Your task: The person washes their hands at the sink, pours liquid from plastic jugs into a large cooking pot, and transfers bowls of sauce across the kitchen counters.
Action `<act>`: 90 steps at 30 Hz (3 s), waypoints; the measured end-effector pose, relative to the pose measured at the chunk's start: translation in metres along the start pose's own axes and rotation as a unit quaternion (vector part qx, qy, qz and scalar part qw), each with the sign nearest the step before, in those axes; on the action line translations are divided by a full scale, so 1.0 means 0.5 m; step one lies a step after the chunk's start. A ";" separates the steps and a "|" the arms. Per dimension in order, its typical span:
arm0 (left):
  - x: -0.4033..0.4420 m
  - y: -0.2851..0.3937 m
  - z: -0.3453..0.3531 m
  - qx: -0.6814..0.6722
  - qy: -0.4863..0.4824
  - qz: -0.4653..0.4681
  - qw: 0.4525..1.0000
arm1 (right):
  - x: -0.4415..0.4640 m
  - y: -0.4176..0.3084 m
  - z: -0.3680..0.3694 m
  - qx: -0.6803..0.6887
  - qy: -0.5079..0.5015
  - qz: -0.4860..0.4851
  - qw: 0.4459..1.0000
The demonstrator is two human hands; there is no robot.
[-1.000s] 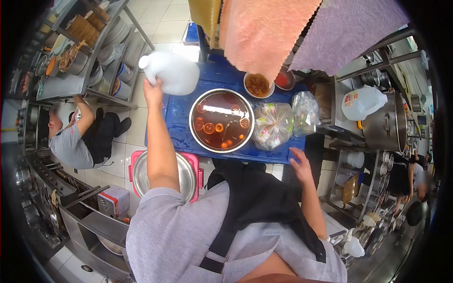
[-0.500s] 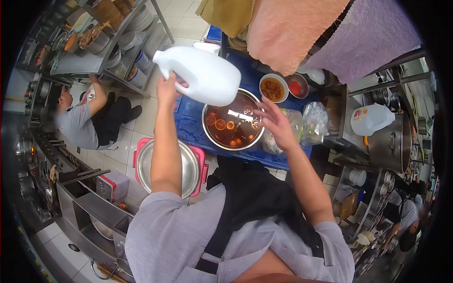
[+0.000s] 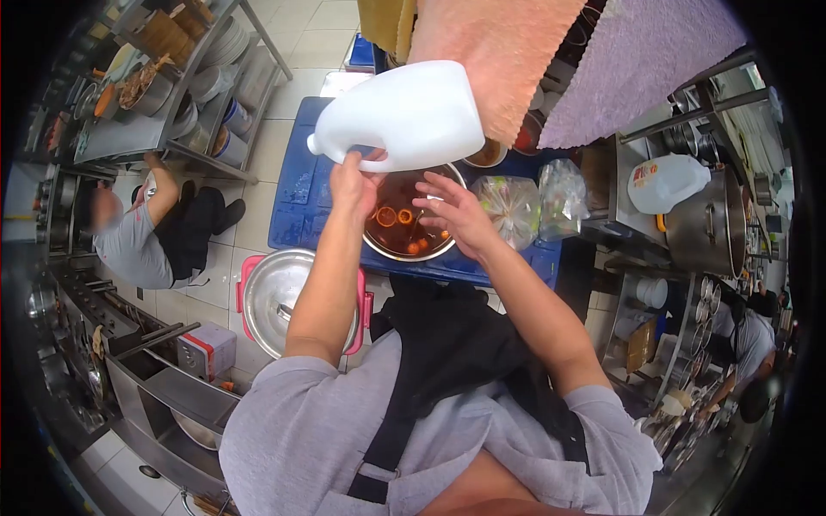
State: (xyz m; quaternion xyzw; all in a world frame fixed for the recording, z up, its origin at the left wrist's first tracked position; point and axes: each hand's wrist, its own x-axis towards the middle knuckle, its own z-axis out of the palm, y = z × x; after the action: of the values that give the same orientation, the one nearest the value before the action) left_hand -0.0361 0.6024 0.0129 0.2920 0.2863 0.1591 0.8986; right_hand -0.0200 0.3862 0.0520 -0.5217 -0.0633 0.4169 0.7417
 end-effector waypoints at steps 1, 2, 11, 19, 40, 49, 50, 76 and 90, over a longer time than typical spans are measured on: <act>-0.013 -0.017 0.010 -0.011 -0.001 0.001 1.000 | -0.001 0.004 -0.001 -0.007 0.001 0.002 1.000; -0.015 -0.033 0.015 -0.010 -0.002 -0.002 1.000 | -0.002 0.009 -0.003 -0.014 0.001 0.004 1.000; 0.101 0.021 -0.050 0.058 0.042 0.132 0.989 | -0.102 0.035 -0.126 -0.132 0.070 0.038 0.988; 0.329 0.017 -0.163 0.536 0.184 0.210 0.797 | -0.354 0.154 -0.324 -0.129 0.312 0.128 0.933; 0.250 -0.246 -0.576 0.537 0.134 0.035 0.832 | -0.738 0.395 -0.460 -0.059 0.504 0.316 0.802; 0.285 -0.287 -0.507 0.519 0.111 0.090 0.843 | -0.119 0.378 -0.433 -0.120 0.308 0.193 0.924; 0.276 -0.278 -0.501 0.582 0.105 0.129 0.796 | -0.056 0.393 -0.430 -0.149 0.289 0.217 0.921; 0.282 -0.267 -0.415 0.485 0.113 0.053 0.866 | 0.070 0.374 -0.383 -0.168 0.309 0.175 0.919; 0.270 -0.269 -0.408 0.486 0.106 0.072 0.865 | 0.068 0.376 -0.393 -0.147 0.287 0.172 0.931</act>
State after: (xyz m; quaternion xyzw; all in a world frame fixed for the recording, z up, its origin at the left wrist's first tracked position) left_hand -0.0383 0.6474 -0.2627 0.6926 0.3991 0.0947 0.5933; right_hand 0.0021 0.2881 -0.2028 -0.7251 0.1826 0.3566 0.5600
